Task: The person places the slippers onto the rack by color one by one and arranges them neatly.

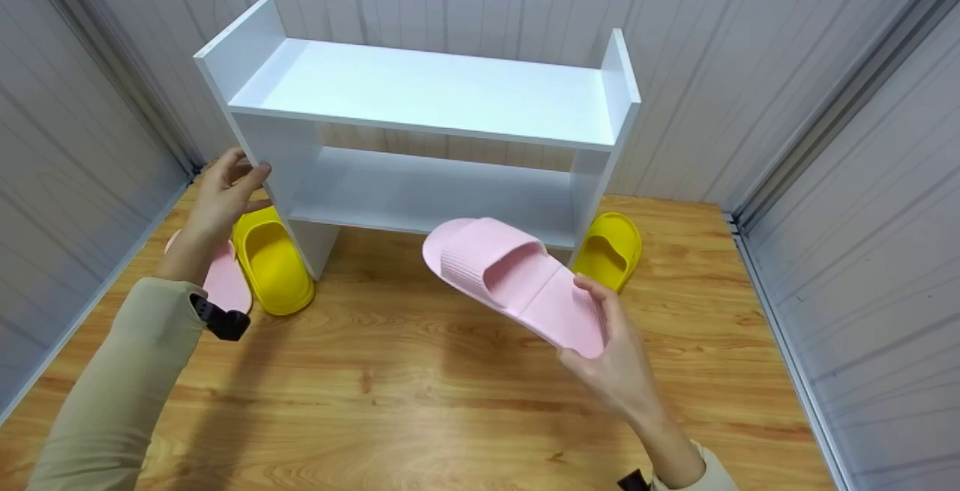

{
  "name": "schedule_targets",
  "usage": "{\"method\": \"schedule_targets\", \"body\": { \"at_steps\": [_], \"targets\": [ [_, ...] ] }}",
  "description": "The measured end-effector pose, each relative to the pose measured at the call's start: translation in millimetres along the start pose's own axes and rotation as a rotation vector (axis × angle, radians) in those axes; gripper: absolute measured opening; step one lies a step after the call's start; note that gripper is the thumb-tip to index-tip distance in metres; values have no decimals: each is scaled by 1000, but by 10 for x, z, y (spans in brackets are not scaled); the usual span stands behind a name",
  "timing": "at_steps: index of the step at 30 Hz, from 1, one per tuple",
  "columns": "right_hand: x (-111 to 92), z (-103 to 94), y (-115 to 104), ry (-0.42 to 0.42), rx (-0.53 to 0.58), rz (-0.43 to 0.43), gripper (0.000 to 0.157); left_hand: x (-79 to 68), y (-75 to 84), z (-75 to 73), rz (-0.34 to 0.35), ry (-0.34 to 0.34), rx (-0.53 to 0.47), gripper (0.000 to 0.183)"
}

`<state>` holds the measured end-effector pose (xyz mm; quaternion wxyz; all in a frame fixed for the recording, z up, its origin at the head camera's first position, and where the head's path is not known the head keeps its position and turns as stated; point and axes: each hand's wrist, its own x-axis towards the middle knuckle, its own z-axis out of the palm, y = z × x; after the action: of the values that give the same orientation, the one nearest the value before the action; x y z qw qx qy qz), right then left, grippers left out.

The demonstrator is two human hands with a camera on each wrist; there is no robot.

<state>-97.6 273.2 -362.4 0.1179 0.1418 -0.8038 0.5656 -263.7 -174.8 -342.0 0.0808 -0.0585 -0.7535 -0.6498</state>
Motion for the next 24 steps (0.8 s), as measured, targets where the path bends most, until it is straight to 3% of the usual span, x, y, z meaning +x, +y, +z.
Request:
{"method": "schedule_targets", "body": {
  "at_steps": [5, 11, 24],
  "targets": [
    [71, -2, -129, 3, -4, -64, 75, -27, 43, 17, 11, -3, -28, 38],
    [167, -18, -248, -4, 77, -170, 76, -99, 178, 43, 6, -1, -17, 37],
    [468, -44, -611, 64, -63, -240, 73, 5, -30, -9, 16, 2, 28, 40]
  ]
}}
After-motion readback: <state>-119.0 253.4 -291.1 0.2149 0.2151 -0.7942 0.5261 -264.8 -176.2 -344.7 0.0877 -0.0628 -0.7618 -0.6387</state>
